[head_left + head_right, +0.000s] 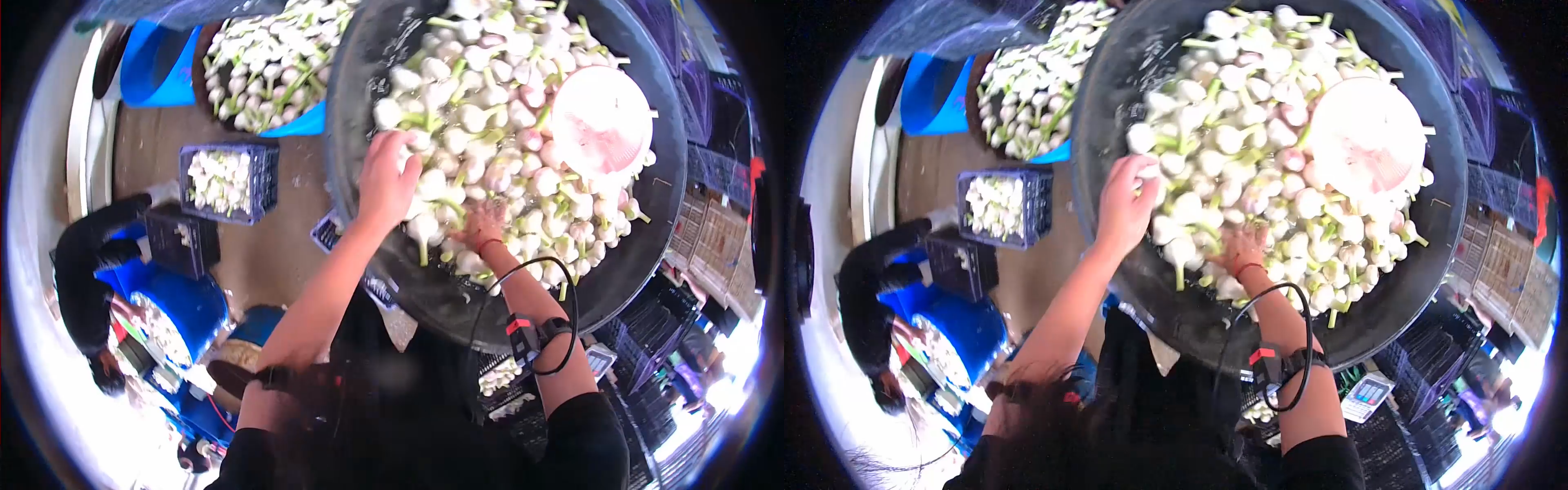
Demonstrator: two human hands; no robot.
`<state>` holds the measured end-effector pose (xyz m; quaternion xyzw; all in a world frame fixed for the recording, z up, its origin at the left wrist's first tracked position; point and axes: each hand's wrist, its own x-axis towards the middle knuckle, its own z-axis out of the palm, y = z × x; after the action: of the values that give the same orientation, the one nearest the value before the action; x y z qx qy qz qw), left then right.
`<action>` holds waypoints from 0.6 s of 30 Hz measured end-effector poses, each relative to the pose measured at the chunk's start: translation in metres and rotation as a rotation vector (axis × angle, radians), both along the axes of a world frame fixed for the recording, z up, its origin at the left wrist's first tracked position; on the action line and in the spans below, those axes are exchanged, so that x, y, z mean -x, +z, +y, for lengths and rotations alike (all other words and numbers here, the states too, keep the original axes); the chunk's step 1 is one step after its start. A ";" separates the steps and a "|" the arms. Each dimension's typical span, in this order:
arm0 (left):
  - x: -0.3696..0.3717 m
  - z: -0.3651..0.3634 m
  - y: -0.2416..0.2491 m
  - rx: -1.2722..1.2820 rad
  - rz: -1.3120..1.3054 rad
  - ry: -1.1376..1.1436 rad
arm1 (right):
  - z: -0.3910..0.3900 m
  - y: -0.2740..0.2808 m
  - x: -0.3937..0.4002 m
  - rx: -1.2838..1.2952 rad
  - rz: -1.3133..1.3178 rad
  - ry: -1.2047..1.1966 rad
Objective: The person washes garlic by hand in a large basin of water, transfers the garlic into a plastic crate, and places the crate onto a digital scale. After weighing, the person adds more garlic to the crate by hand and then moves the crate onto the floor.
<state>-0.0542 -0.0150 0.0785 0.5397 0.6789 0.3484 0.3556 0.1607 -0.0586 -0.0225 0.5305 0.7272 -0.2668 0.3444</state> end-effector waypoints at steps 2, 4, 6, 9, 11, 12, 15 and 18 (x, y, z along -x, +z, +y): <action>-0.023 0.060 -0.048 0.006 0.201 -0.042 | -0.011 -0.051 -0.023 -0.188 0.017 0.104; -0.039 0.105 -0.093 -0.066 0.435 -0.008 | -0.002 -0.085 -0.023 -0.104 0.009 -0.072; -0.055 0.111 -0.111 -0.060 0.669 -0.120 | -0.004 -0.089 -0.029 -0.090 0.072 -0.067; -0.072 0.084 -0.099 0.116 0.731 -0.254 | 0.008 -0.051 -0.025 0.132 0.179 -0.100; -0.067 0.079 -0.086 0.349 0.413 -0.396 | -0.021 -0.072 -0.044 0.123 0.317 -0.274; -0.055 0.087 -0.097 0.276 0.087 -0.328 | -0.019 -0.056 -0.049 0.125 0.316 -0.292; -0.041 0.139 -0.104 -0.072 0.637 -0.136 | -0.040 -0.012 -0.074 -0.223 0.746 -0.443; -0.044 0.170 -0.108 0.469 0.794 -0.211 | -0.014 0.029 -0.084 -0.318 0.772 -0.516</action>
<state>-0.0099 0.1550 -0.0294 0.6022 0.7643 -0.0855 0.2144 0.2446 -0.0726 0.0067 0.6018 0.6783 -0.4061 -0.1130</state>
